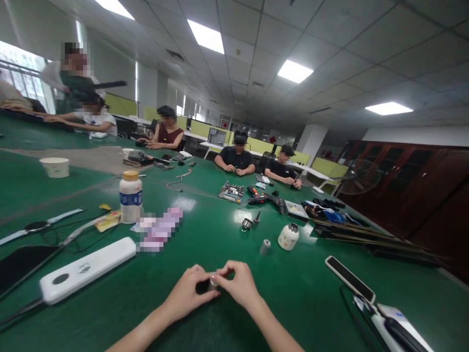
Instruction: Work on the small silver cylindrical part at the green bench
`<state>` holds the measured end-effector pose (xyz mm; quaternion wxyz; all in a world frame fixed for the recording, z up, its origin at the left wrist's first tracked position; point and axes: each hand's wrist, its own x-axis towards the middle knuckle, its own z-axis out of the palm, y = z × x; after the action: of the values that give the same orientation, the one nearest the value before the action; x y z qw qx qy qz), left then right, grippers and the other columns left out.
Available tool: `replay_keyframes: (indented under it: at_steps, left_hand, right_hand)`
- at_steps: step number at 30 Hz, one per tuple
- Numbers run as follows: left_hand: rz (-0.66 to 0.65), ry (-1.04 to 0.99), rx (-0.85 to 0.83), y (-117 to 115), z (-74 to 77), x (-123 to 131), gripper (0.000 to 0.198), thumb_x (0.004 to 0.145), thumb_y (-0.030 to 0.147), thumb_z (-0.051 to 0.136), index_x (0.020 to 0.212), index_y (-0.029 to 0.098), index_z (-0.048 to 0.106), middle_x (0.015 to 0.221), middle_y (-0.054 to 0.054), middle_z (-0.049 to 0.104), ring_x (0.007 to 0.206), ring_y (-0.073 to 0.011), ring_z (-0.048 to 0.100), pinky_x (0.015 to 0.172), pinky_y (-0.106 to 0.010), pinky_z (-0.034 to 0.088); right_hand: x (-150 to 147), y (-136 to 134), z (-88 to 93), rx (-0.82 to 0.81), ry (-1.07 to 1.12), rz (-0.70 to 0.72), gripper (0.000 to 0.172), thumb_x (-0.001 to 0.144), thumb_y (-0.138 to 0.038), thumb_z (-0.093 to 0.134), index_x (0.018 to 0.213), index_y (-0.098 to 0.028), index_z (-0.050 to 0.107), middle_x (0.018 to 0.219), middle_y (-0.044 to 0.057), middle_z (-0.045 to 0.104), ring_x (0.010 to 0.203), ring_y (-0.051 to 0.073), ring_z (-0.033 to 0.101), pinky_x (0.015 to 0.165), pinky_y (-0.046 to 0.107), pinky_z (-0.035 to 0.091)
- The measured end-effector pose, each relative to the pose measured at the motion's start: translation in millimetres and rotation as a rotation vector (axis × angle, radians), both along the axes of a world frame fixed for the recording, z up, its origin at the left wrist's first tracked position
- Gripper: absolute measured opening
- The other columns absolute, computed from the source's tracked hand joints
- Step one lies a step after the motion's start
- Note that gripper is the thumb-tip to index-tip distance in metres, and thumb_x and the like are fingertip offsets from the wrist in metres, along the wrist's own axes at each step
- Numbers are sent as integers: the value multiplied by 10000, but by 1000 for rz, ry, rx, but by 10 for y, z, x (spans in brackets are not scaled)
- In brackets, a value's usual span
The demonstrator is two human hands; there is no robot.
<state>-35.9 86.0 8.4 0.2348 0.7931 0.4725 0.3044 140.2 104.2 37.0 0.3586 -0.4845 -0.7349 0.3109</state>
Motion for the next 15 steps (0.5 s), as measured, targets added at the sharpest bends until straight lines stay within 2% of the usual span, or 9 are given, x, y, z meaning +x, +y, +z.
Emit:
replay_keyframes:
  at_steps: [15]
  left_hand:
    - [8,-28,-78,1,-26,11,222,795,429,657,939,271,712,873,-6,662,886,-205,548,777,-295,374]
  right_hand:
    - [21,15,84,49,-56,61,120,718,-290,729,663,-197,678,733,12,722,726,173,675,724,251,469]
